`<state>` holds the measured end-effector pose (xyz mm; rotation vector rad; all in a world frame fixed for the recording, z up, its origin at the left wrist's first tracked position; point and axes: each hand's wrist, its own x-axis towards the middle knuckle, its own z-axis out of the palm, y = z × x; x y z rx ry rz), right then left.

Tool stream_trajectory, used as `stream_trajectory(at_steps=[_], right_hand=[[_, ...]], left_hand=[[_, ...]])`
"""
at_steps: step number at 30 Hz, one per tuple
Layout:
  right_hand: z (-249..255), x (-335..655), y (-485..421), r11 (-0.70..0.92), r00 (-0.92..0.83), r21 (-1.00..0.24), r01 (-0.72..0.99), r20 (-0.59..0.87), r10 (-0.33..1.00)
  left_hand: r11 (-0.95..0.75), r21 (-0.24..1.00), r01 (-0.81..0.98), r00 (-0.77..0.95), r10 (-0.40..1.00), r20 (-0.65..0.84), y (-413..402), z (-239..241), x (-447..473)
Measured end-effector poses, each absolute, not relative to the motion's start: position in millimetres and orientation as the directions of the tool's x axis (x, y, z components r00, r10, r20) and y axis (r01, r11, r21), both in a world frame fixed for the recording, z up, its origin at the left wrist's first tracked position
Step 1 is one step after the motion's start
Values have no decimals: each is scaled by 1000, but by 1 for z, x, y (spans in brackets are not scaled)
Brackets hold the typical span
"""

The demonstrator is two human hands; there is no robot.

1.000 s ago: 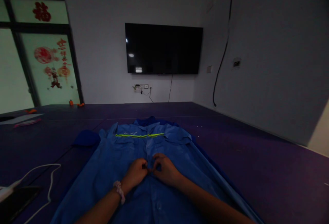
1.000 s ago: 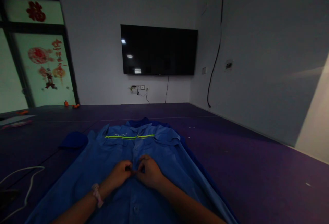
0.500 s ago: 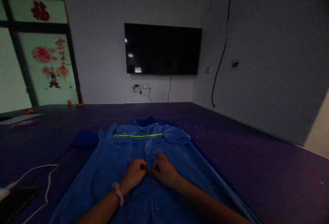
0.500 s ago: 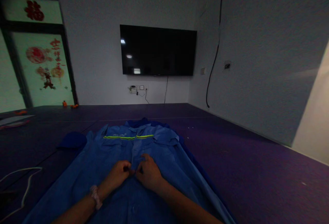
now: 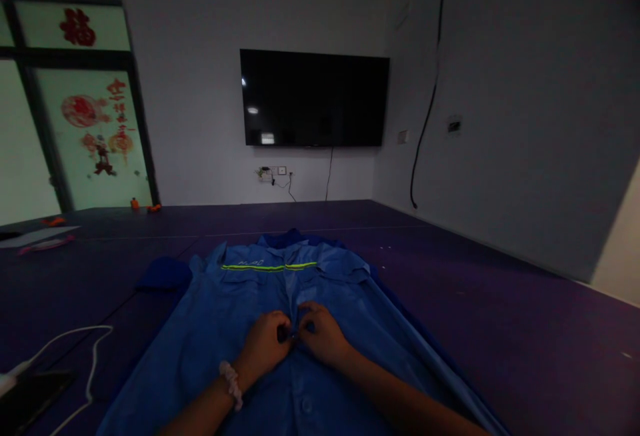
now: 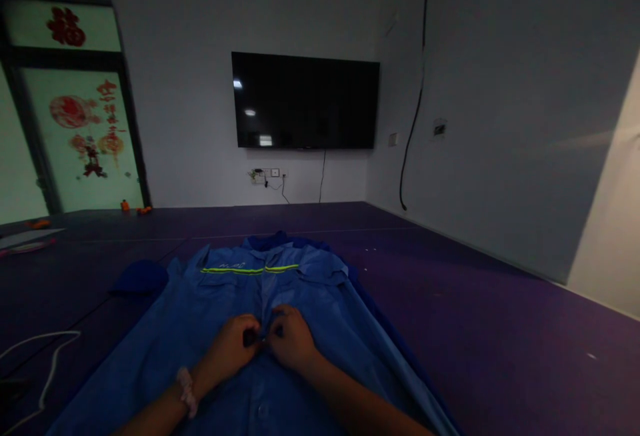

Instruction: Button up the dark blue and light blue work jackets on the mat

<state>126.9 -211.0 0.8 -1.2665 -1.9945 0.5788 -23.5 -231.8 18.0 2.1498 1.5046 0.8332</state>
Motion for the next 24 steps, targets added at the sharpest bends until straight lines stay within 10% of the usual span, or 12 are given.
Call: stream_trajectory(at_steps=[24], right_hand=[[3,128,-213,441,-256,-786,433,362,896]], left_hand=[[-350,500,792,230,930,287,-234,14,-21]])
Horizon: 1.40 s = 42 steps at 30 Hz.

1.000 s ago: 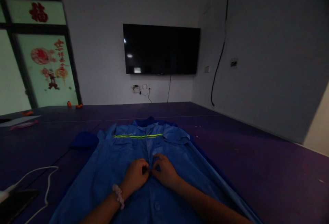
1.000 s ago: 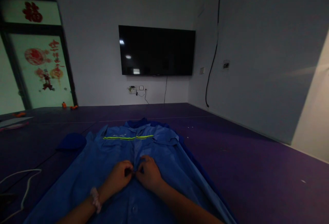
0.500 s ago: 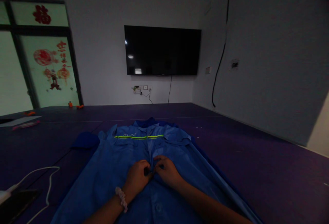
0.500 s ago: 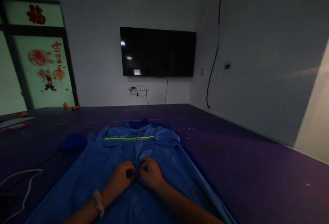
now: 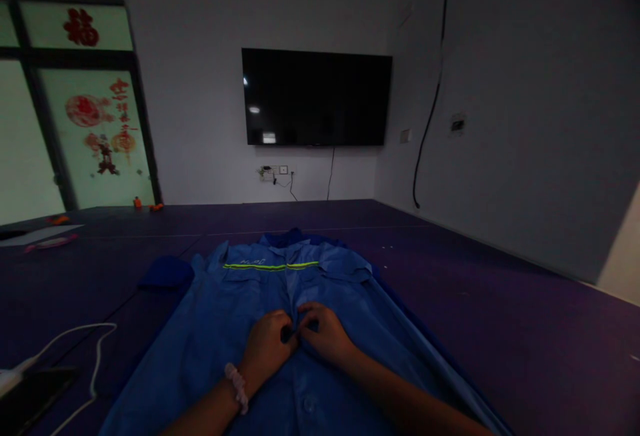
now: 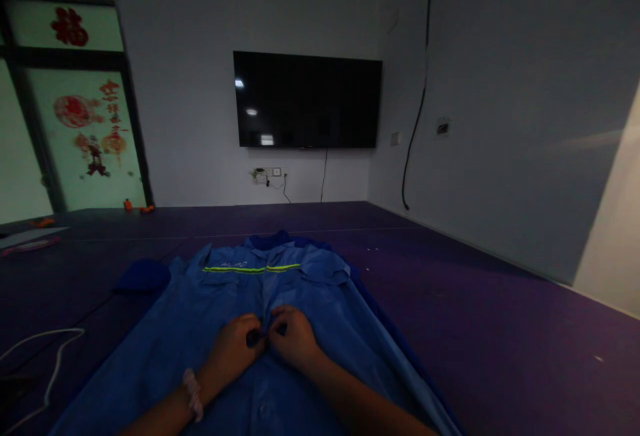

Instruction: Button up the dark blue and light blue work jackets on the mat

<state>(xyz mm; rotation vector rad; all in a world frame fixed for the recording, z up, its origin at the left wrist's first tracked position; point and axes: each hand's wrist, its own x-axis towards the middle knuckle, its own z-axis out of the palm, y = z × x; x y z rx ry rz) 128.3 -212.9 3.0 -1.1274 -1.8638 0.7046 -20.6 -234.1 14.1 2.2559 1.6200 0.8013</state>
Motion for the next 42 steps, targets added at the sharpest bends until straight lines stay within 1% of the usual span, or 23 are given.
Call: stream_trajectory(at_steps=[9,16,31,42], right_hand=[[3,129,-212,433,-269,-786,442,344,899],[0,129,-209,431,-267,-784,447,343,900],[0,128,-209,428,-261,-786,446,343,902],[2,128,-211,457,-269,-765,454,371,889]], left_hand=[[-334,492,804,220,935,277,-235,16,-20],[-366,488,792,237,922,306,-234,14,-20],[-368,520,771,246,925,290,-234,12,-20],[-367,506,781,242,924,296,-233,10,-19]])
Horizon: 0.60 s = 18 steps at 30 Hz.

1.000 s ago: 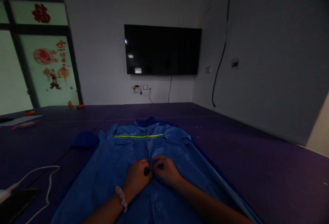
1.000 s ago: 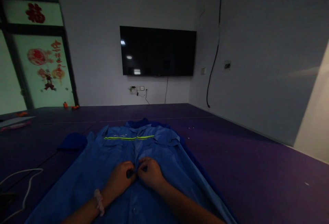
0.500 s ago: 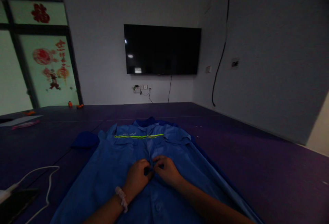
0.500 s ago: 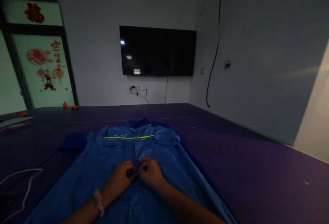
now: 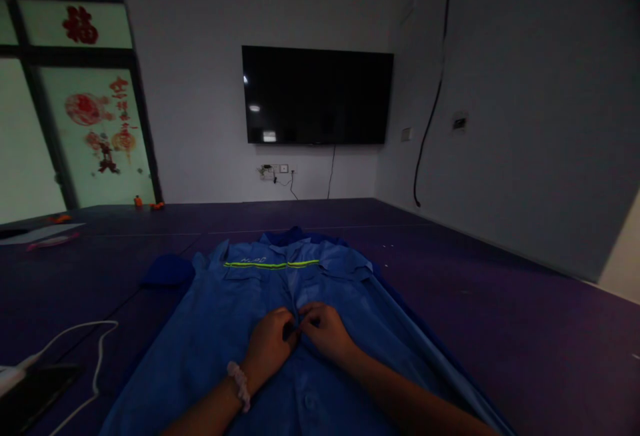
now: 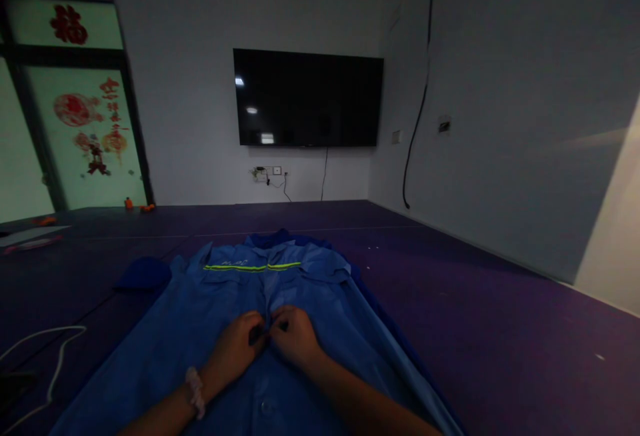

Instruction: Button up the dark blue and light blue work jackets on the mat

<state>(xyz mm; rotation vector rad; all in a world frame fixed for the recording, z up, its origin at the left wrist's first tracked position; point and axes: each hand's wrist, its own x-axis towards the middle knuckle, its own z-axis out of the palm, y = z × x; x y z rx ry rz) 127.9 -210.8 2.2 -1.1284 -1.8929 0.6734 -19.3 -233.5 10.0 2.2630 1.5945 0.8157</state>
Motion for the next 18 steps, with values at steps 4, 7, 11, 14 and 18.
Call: stream_trajectory(at_steps=[4,7,11,14,18], right_hand=[[0,127,-209,442,-249,-778,447,367,896],[-2,127,-208,452,-249,-776,440,378,892],[-3,128,-208,456,-267,-770,446,372,889],[-3,128,-207,468,-284,-765,443,376,882],[-5,128,-207,480,-297,-764,432,382,875]], left_hand=[[-363,510,780,245,926,286,-233,11,-19],[-369,517,772,250,925,287,-233,11,-19],[-370,544,753,250,926,284,-230,10,-20],[-379,570,729,254,923,289,-229,8,-20],[-391,593,704,264,919,293,-230,10,-20]])
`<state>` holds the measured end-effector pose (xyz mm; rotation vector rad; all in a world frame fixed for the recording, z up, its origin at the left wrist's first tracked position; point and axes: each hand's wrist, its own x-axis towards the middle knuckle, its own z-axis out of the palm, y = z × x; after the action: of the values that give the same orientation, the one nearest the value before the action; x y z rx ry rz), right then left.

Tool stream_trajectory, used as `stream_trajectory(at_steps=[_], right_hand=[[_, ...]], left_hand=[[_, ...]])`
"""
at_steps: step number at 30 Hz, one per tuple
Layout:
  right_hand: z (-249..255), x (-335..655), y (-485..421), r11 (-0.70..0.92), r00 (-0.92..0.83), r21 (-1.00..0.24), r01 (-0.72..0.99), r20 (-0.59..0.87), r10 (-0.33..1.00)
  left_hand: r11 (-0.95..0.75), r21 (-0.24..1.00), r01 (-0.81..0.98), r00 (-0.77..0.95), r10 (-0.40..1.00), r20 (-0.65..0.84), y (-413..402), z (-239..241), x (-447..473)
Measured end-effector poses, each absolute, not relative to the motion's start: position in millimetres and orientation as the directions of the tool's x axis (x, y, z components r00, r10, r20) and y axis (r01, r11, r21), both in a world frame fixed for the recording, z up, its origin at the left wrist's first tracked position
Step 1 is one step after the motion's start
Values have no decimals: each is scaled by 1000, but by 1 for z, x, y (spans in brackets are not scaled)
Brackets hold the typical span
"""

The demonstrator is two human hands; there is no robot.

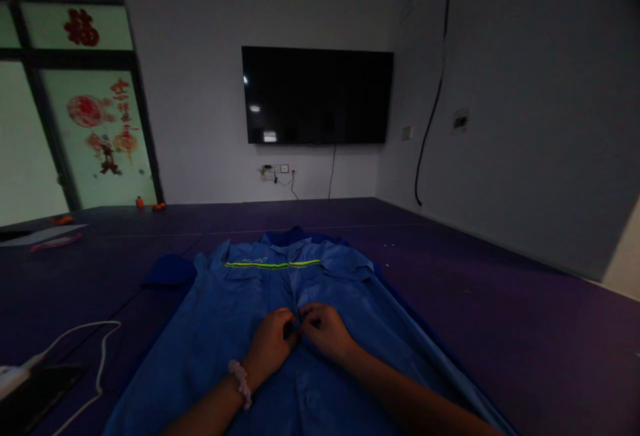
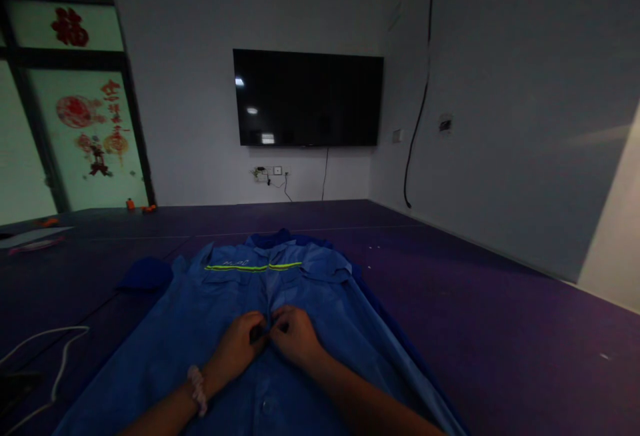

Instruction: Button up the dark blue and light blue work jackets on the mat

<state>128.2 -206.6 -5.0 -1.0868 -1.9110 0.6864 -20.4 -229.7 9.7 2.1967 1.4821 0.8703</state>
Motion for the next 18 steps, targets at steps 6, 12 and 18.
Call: stream_trajectory(at_steps=[6,12,18], right_hand=[[-2,127,-210,484,-279,-752,447,397,874],[2,127,-213,485,-264,-744,460,407,874],[-1,127,-210,488,-279,-747,452,401,872]], left_hand=[[-377,607,700,239,924,298,-232,13,-19],[-332,640,693,198,941,274,-231,11,-19],[-311,696,647,172,949,264,-231,10,-19]])
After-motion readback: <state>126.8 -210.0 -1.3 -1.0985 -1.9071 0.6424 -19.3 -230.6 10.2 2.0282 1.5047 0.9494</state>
